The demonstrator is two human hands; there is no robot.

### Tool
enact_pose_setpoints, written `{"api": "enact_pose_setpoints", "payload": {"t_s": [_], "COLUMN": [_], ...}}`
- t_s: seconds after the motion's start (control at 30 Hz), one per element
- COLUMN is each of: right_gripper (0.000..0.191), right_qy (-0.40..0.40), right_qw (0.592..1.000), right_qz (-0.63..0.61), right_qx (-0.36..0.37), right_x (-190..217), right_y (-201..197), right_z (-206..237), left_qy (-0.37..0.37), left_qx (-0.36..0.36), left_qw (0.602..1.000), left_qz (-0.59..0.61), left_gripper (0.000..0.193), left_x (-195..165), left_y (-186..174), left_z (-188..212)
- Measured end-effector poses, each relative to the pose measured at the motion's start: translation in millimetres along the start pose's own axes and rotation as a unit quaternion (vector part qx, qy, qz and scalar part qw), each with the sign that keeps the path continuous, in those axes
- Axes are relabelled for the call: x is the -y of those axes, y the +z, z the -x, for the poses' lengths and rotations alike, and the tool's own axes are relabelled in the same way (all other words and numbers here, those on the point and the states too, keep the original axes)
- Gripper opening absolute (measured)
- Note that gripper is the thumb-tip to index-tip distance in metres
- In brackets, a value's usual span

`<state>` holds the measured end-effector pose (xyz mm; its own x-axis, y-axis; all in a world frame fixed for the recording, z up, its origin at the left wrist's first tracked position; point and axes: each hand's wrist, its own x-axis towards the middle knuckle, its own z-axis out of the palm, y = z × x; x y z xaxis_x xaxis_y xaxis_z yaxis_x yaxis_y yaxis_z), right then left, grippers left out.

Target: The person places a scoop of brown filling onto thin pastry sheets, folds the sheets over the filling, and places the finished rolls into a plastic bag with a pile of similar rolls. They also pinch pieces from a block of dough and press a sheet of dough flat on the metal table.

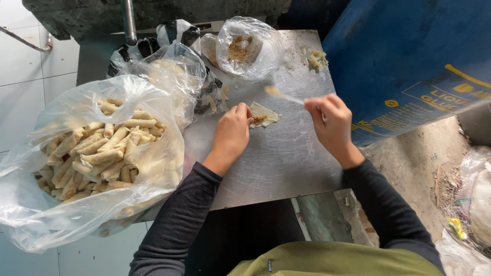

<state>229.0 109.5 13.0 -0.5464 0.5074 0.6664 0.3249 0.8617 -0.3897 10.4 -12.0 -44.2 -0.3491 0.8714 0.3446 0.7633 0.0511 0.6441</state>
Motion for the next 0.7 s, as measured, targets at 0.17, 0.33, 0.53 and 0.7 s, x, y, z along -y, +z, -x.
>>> {"api": "enact_pose_setpoints", "payload": {"t_s": [0.17,0.33,0.53,0.7], "right_gripper": [0.007,0.019,0.019,0.015], "right_qy": [0.065,0.052,0.126,0.104], "right_qw": [0.993,0.988,0.986,0.984], "right_qz": [-0.080,-0.107,0.000,0.052], "right_qx": [-0.050,-0.097,0.111,0.133], "right_x": [18,50,33,25], "right_y": [53,81,51,49], "right_z": [-77,-93,-39,1], "left_qy": [-0.011,-0.018,-0.011,-0.007], "left_qx": [-0.014,-0.009,-0.026,-0.038], "left_qw": [0.997,0.992,0.995,0.997], "left_qz": [0.077,0.123,0.096,0.064], "left_gripper": [0.008,0.019,0.017,0.017], "left_x": [-6,-8,-12,-11], "left_y": [-4,-6,-4,0], "left_z": [-2,-2,-2,-1]}}
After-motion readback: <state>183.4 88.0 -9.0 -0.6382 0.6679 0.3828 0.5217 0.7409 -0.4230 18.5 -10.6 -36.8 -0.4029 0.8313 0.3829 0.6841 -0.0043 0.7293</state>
